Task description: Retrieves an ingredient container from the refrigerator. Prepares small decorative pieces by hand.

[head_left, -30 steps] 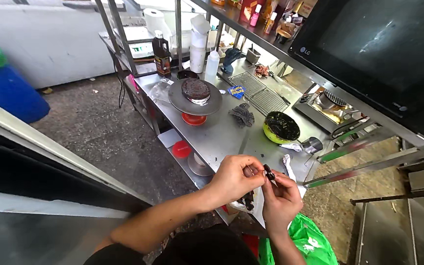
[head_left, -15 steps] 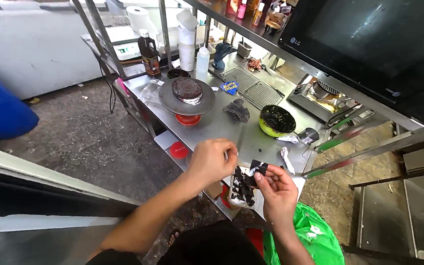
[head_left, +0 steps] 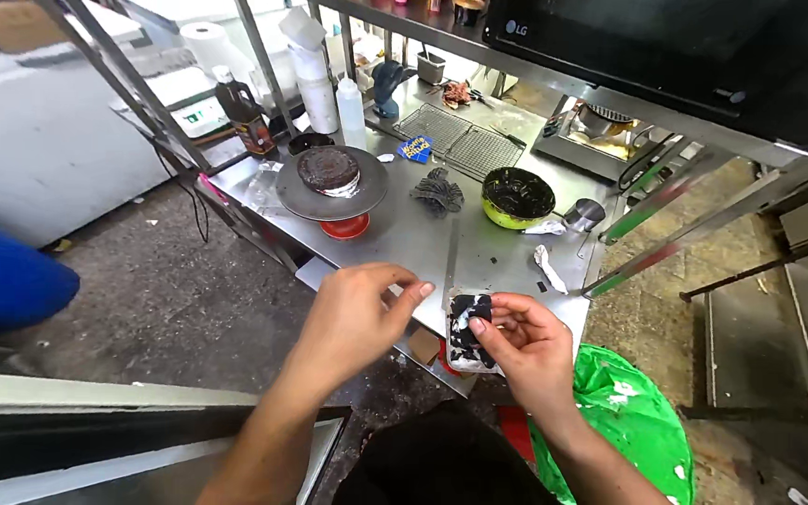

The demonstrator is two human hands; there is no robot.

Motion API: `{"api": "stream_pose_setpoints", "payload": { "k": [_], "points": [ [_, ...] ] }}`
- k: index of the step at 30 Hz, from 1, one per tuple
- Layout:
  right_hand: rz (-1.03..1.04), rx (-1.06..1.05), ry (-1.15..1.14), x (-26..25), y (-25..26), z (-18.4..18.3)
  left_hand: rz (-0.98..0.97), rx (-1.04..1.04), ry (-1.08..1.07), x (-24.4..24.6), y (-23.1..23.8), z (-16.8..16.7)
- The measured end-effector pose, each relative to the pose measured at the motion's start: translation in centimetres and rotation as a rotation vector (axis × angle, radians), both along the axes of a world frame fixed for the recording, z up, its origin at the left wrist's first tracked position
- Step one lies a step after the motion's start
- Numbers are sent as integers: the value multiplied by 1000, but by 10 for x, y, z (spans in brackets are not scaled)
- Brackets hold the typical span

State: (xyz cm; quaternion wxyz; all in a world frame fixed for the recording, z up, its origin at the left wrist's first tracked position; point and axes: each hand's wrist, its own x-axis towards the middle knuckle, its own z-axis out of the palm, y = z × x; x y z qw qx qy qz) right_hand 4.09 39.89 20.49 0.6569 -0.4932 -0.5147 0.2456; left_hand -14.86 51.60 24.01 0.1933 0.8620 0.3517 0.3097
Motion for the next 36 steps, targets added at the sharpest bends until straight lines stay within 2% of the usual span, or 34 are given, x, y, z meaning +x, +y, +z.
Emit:
{"api": "stream_pose_setpoints", "payload": {
  "k": [4, 7, 20, 28, 36],
  "points": [
    [24, 31, -20, -4, 4, 0, -202, -209, -253, 7, -21, 7],
    [32, 40, -31, -7, 6, -1, -222, -226, -350, 19, -30, 2],
    [-38, 133, -132, -2, 3, -9, -189, -257, -404, 30, -41, 1],
    [-124, 189, -223, 3, 2, -14, -275, -563, -578, 38, -43, 1],
    [-154, 198, -223, 7, 3, -19, -327, -708, -620, 42, -40, -5]
  ]
}}
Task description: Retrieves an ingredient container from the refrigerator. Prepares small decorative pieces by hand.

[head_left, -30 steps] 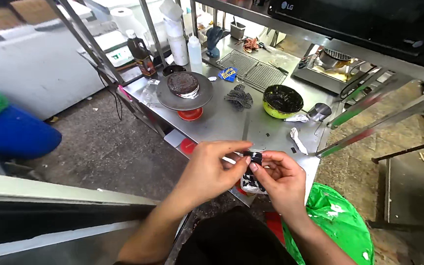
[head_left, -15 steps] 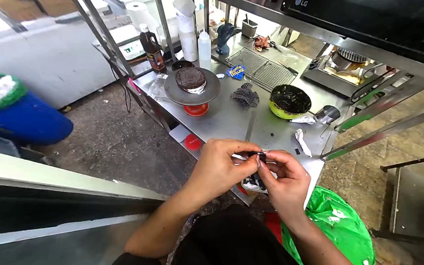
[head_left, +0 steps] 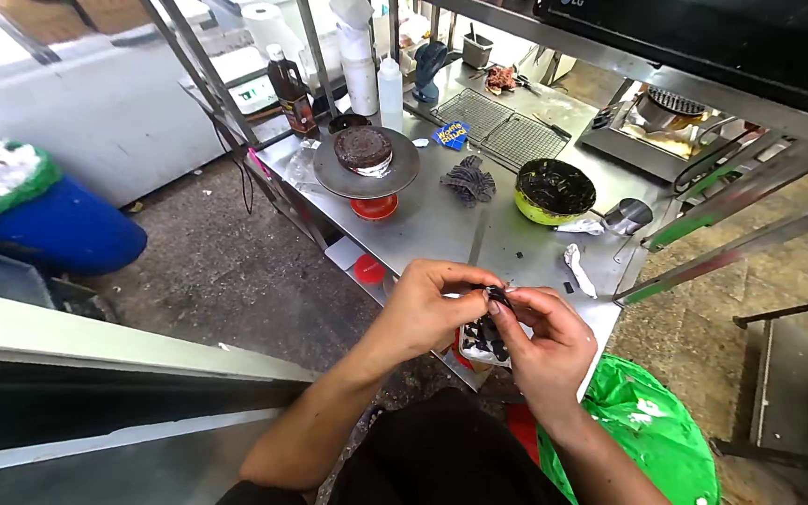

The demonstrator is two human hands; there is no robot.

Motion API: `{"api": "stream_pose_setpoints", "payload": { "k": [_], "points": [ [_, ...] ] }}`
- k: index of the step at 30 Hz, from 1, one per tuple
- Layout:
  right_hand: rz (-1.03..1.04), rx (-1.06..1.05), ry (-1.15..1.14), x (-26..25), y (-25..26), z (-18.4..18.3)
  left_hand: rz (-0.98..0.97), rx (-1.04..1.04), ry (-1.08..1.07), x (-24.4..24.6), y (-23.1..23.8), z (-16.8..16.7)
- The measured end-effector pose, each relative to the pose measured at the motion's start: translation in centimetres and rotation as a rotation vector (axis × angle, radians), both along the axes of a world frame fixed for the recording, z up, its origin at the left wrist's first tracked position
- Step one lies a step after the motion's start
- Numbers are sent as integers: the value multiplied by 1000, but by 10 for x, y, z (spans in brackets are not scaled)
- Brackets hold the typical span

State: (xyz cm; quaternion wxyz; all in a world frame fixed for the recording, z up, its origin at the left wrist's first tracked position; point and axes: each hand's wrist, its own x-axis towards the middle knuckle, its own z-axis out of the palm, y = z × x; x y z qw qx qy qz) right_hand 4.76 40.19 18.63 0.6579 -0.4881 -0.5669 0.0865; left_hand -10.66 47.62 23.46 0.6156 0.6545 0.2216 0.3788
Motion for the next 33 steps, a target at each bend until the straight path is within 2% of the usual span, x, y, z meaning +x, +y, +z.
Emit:
{"api": "stream_pose_setpoints", "payload": {
  "k": [20, 33],
  "points": [
    [9, 29, -36, 6, 1, -7, -81, -165, 22, -1, 4, -1],
    [14, -85, 25, 7, -4, -1, -79, -252, 37, 2, 2, -1]
  ]
}}
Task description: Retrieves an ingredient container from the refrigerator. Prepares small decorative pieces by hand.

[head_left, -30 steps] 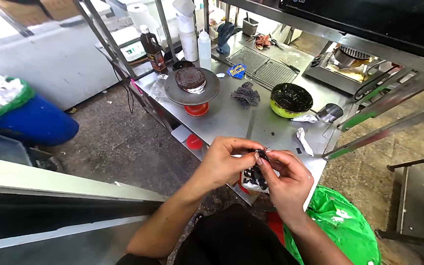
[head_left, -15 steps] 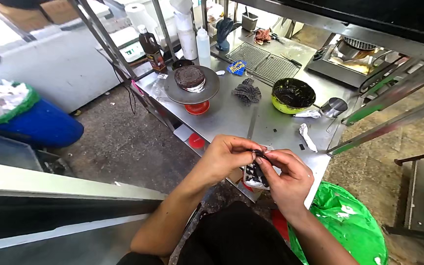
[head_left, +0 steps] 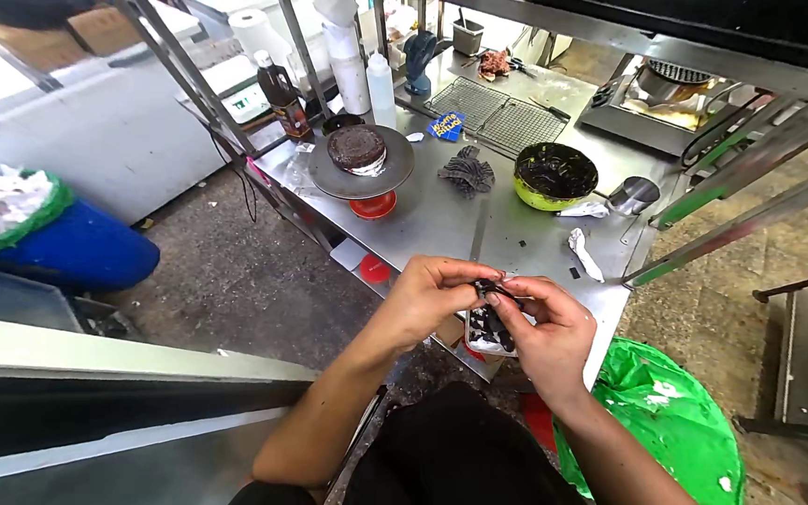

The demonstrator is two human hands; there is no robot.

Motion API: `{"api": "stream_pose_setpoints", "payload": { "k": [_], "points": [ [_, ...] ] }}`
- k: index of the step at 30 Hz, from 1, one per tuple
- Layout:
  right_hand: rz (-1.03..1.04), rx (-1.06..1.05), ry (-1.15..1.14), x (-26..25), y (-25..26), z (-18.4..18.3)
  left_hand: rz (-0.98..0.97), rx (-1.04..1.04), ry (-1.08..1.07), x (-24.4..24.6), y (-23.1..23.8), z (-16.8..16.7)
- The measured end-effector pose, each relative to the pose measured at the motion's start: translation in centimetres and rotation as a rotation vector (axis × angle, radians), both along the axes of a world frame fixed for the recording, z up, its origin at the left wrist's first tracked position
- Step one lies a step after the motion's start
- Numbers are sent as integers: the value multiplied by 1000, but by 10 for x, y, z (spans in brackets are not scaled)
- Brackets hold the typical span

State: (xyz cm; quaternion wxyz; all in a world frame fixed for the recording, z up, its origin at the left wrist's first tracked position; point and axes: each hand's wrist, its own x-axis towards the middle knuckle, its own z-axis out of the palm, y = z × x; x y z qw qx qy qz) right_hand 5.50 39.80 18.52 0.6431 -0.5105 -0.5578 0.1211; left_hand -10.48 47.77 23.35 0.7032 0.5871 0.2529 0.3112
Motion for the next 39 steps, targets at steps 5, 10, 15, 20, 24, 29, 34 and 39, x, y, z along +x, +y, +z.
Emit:
{"api": "stream_pose_setpoints", "payload": {
  "k": [5, 10, 15, 20, 24, 29, 34, 39],
  "points": [
    [32, -23, 89, 1, -3, 3, -54, -9, 13, -1, 1, 4],
    [34, -33, 129, 2, -5, 0, -38, 40, 42, 1, 1, 1],
    [35, -10, 117, 4, -5, -2, -37, -21, 14, 4, -1, 1],
    [23, 12, 95, 5, -5, -4, -9, -71, -18, 7, -4, -1],
    [21, 31, 88, 4, -4, -5, 6, -48, -24, 8, -5, -2],
    [38, -45, 246, 13, -1, -4, -14, 120, 54, 10, 1, -9],
    [-175, -213, 219, 63, 12, -54, 244, 481, 203, 15, 27, -33],
    [-218, -809, 62, 99, 21, -161, 250, 611, 499, 16, 39, -48]
  ]
}}
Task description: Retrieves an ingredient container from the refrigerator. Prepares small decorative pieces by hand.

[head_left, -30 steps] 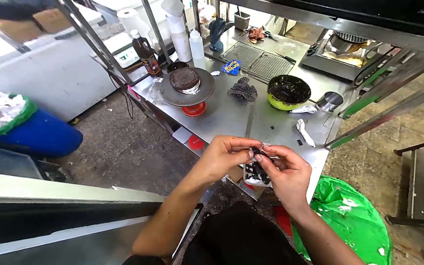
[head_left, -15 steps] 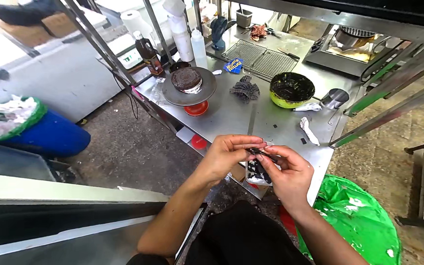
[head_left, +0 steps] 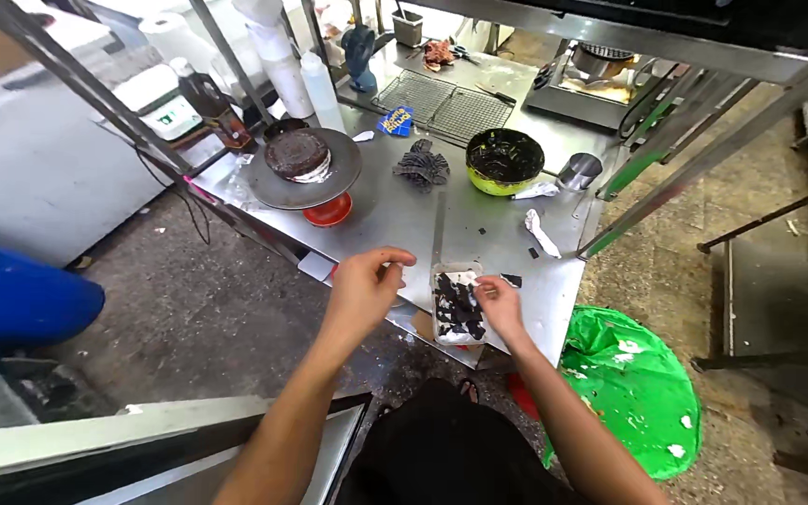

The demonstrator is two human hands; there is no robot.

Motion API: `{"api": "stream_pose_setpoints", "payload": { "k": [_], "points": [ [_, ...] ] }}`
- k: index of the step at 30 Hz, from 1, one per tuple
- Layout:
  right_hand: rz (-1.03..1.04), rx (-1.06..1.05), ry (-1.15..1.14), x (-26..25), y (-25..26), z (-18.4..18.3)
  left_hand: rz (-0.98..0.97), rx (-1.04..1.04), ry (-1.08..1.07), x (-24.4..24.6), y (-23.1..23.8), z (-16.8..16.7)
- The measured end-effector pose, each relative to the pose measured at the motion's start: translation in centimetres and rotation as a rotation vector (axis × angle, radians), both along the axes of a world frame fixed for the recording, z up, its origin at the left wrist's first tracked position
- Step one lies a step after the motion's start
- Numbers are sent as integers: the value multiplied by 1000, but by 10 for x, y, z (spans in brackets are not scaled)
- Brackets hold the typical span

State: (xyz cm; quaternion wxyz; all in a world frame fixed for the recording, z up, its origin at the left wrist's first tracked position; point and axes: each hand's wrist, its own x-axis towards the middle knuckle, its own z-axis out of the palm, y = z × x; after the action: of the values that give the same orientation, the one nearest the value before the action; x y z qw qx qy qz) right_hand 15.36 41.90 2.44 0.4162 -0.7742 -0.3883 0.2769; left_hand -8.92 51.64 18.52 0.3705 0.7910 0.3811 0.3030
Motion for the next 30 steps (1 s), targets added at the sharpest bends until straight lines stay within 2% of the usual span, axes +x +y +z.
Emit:
{"api": "stream_pose_setpoints", "payload": {
  "k": [3, 5, 7, 11, 13, 16, 20, 25, 28, 30],
  "points": [
    [75, -152, -64, -10, 3, -38, -22, -38, 102, -1, 7, -4],
    [119, -190, -128, -17, 3, -40, -10, -54, 174, -2, 11, -7],
    [100, -130, -217, -14, 0, -35, 14, -67, 264, -3, 16, -10],
    [-55, 6, -339, 42, -5, -34, 42, -72, 596, -6, 27, -19],
    [-83, -78, -391, 84, -2, -42, 62, -95, 741, -9, 31, -28],
    [89, -297, -432, 133, 5, -61, 73, -141, 844, -11, 34, -38],
    [257, -372, -526, 146, 13, -73, 77, -171, 874, -10, 32, -38],
    [225, -431, -351, 138, 16, -63, 66, -135, 857, -4, 33, -39],
    [146, -245, -94, 124, 9, -52, 25, -125, 839, -7, 31, -42],
    [117, -94, 95, 102, 8, -24, 45, -158, 882, -5, 30, -42]
  ]
}}
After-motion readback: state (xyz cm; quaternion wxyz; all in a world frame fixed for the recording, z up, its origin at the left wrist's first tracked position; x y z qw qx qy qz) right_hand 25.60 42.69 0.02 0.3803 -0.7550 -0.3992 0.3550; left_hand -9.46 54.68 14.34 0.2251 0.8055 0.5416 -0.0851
